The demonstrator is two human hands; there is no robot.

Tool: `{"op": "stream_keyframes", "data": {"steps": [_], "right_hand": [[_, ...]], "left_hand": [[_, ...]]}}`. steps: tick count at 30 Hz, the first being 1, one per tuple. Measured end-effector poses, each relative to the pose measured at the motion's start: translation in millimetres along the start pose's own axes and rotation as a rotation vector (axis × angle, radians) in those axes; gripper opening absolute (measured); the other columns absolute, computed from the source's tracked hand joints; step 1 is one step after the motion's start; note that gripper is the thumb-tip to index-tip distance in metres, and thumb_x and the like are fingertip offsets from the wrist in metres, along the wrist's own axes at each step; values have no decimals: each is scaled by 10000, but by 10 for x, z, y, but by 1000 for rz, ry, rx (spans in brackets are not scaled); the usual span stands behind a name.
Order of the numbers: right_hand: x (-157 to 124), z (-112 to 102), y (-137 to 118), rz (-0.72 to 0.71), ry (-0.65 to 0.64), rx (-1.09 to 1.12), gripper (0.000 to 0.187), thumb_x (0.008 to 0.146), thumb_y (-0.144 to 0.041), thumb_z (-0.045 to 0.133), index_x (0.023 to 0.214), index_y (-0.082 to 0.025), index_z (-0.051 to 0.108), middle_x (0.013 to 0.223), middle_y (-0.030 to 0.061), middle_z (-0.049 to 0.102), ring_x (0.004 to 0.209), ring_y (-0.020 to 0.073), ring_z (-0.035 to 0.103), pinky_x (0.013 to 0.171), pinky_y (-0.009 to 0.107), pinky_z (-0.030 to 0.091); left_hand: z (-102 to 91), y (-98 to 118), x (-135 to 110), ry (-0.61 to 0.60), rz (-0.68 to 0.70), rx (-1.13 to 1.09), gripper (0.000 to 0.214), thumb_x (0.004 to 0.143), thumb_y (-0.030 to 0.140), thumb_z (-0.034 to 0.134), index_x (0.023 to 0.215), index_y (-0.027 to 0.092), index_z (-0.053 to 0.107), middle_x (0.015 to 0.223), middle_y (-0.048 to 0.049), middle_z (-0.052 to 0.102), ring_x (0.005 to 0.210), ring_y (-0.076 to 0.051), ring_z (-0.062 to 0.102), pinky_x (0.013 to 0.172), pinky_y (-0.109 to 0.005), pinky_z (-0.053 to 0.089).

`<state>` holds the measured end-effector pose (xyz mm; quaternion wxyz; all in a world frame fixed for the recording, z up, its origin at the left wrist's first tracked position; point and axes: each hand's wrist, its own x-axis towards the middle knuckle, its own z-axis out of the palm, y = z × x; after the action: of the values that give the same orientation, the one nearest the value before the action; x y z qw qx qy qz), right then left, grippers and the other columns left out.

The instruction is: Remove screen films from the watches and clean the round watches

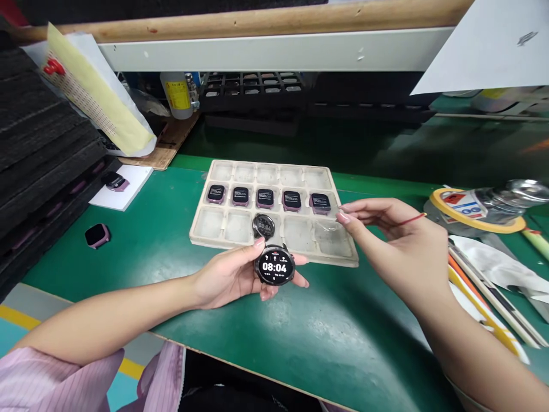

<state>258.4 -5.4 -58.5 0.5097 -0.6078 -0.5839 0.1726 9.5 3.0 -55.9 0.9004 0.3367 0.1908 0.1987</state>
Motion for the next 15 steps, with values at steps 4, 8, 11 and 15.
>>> {"op": "stream_keyframes", "data": {"steps": [4,8,11,15], "right_hand": [[27,-1,86,-15,-14,-129,204,824,-400,705,978,-266,694,859,32,730,746,226,667,786,427,545],[78,39,172,3,-40,-171,203,816,-356,695,994,-259,683,811,24,731,724,219,660,758,396,532],[129,99,229,14,-80,-192,190,809,-322,690,981,-243,691,769,20,721,656,194,618,705,364,506],[153,157,225,8,-94,-189,182,817,-322,683,968,-226,712,792,28,730,658,186,611,695,349,493]], "left_hand": [[2,10,0,4,-1,2,505,966,526,527,1240,138,698,1092,-152,706,708,-129,493,680,-264,405],[-3,-15,11,28,13,75,517,968,531,508,1229,123,687,1116,-158,673,703,-121,514,661,-264,423],[4,-52,-11,111,-2,320,575,982,567,434,1313,127,599,1019,-128,645,697,-143,569,643,-287,472],[-2,-92,-86,192,77,1029,575,941,467,577,1438,205,455,1222,-148,618,1004,-260,628,851,-433,531]]}}
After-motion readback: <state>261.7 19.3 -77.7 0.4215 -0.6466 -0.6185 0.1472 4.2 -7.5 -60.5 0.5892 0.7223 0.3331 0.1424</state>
